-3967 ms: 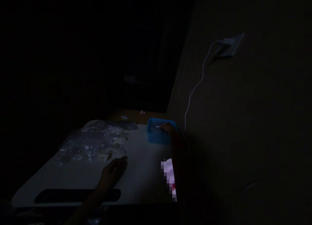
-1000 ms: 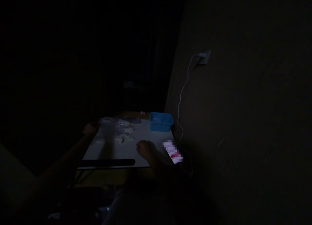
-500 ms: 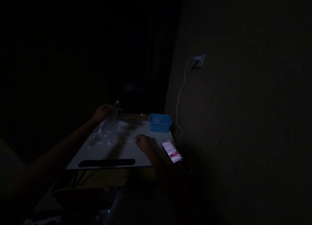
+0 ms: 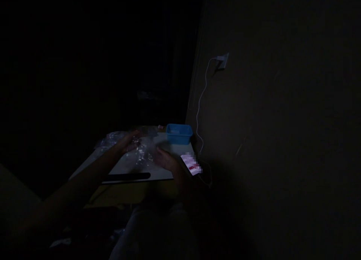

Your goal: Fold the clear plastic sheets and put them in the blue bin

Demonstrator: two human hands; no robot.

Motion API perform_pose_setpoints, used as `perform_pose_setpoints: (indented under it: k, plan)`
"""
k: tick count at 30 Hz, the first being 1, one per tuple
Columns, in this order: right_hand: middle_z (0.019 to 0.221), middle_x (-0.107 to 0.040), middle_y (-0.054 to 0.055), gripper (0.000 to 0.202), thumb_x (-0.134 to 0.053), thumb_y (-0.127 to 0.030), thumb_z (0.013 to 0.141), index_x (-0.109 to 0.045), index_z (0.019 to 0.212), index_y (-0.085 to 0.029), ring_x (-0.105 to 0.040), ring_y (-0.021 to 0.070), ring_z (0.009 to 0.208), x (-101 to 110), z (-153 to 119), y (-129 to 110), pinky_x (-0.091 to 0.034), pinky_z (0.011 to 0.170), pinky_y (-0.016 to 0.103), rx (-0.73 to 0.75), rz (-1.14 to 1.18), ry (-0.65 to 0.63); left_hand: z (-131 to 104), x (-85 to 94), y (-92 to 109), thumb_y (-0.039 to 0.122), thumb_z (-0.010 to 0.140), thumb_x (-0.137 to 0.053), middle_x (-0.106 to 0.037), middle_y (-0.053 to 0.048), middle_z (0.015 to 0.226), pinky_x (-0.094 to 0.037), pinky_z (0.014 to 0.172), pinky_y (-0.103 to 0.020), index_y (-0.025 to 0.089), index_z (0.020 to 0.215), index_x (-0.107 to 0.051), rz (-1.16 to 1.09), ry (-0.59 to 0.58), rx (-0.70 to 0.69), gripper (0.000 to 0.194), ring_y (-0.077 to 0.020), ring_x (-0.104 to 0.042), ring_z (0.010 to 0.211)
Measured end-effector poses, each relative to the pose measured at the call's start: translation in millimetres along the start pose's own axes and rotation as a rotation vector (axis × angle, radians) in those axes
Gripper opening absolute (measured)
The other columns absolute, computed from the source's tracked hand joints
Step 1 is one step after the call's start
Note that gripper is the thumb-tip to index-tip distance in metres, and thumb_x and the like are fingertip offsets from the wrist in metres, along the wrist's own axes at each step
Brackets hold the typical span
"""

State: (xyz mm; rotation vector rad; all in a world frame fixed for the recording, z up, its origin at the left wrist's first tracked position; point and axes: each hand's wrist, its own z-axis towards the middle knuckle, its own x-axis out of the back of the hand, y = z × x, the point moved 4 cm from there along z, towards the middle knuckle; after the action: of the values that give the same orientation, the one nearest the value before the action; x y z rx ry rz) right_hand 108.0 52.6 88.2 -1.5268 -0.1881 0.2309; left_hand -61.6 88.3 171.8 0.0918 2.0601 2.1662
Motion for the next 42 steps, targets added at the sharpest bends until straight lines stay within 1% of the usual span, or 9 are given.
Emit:
perform_pose_setpoints:
  k: [6,12,15,19,23,28,35,39,42]
  plan:
    - [0.068,-0.061,0.0,0.022,-0.061,-0.031,0.061,-0.059,0.079,-0.017,-0.058,0.0138,0.062,27,-11,30,-0.046,0.058,0.026,-0.06,0.071,0.257,4,13.0,-52,0.034,0.063,-0.062,-0.061,-0.004,0.065,-0.036,0.039,-0.02,0.013,0.075,-0.057,0.196,0.101,-0.027,0.024,-0.0068,-0.044,0.041]
    - [0.083,-0.061,-0.001,0.045,-0.059,-0.017,0.051,-0.056,0.095,-0.019,-0.055,0.0112,0.064,55,-14,44,-0.043,0.056,0.022,0.022,0.038,0.442,-11,16.0,-73,0.024,0.068,-0.051,-0.059,-0.009,0.101,-0.045,0.078,-0.034,0.014,0.095,-0.054,0.444,0.354,-0.279,0.029,-0.0182,-0.056,0.086]
    - [0.095,-0.06,0.001,0.056,-0.061,-0.016,0.049,-0.052,0.104,-0.02,-0.056,0.012,0.067,57,-14,52,-0.044,0.055,0.022,0.051,0.121,0.48,-27,-22.3,-92,0.024,0.075,-0.041,-0.061,-0.009,0.1,-0.043,0.087,-0.038,0.015,0.095,-0.056,0.785,0.098,-0.527,0.027,-0.0206,-0.055,0.095]
    - [0.095,-0.06,0.003,0.059,-0.063,-0.016,0.047,-0.051,0.105,-0.02,-0.059,0.0137,0.068,55,-9,66,-0.047,0.056,0.024,0.028,0.279,0.428,-41,-65.8,-139,0.021,0.08,-0.035,-0.059,-0.011,0.11,-0.042,0.091,-0.038,0.015,0.105,-0.055,1.036,-0.198,-0.608,0.033,-0.0207,-0.053,0.104]
    - [0.087,-0.061,0.001,0.047,-0.061,-0.015,0.047,-0.056,0.094,-0.018,-0.058,0.0114,0.061,69,-7,70,-0.046,0.051,0.022,0.046,0.315,0.461,-45,-74.2,-173,0.029,0.084,-0.035,-0.04,-0.017,0.133,-0.035,0.098,-0.044,0.009,0.126,-0.039,1.222,-0.199,-0.643,0.046,-0.0261,-0.034,0.124]
    - [0.086,-0.062,0.001,0.041,-0.059,-0.018,0.056,-0.056,0.096,-0.019,-0.061,0.0139,0.069,93,-9,59,-0.05,0.057,0.025,0.112,0.285,0.483,-55,-65.0,-185,0.032,0.088,-0.03,-0.029,-0.017,0.14,-0.029,0.101,-0.043,0.011,0.133,-0.03,1.391,-0.216,-0.648,0.05,-0.0271,-0.023,0.129]
    - [0.118,-0.053,0.01,0.043,-0.047,-0.015,0.068,-0.053,0.111,-0.017,-0.048,0.0216,0.11,89,-16,41,-0.04,0.094,0.04,0.292,-0.351,0.6,-68,-61.8,-182,0.038,0.088,-0.029,-0.03,-0.015,0.139,-0.026,0.099,-0.045,0.017,0.133,-0.033,1.558,-0.203,-0.507,0.049,-0.0304,-0.024,0.129]
    - [0.125,-0.05,0.011,0.039,-0.039,-0.017,0.081,-0.051,0.118,-0.013,-0.041,0.0192,0.119,43,-34,45,-0.029,0.102,0.037,0.459,-1.162,0.185,-73,-65.5,-179,0.046,0.087,-0.029,-0.027,-0.015,0.141,-0.022,0.099,-0.05,0.023,0.133,-0.033,1.584,-0.17,-0.442,0.052,-0.0347,-0.021,0.129]
    - [0.133,-0.043,0.01,0.042,-0.035,-0.028,0.088,-0.043,0.126,-0.013,-0.034,0.0187,0.125,23,-50,62,-0.023,0.105,0.039,0.513,-1.437,-0.046,-75,-66.1,-176,0.049,0.086,-0.029,-0.026,-0.013,0.142,-0.021,0.099,-0.051,0.027,0.134,-0.031,1.575,-0.182,-0.42,0.053,-0.0345,-0.021,0.129]
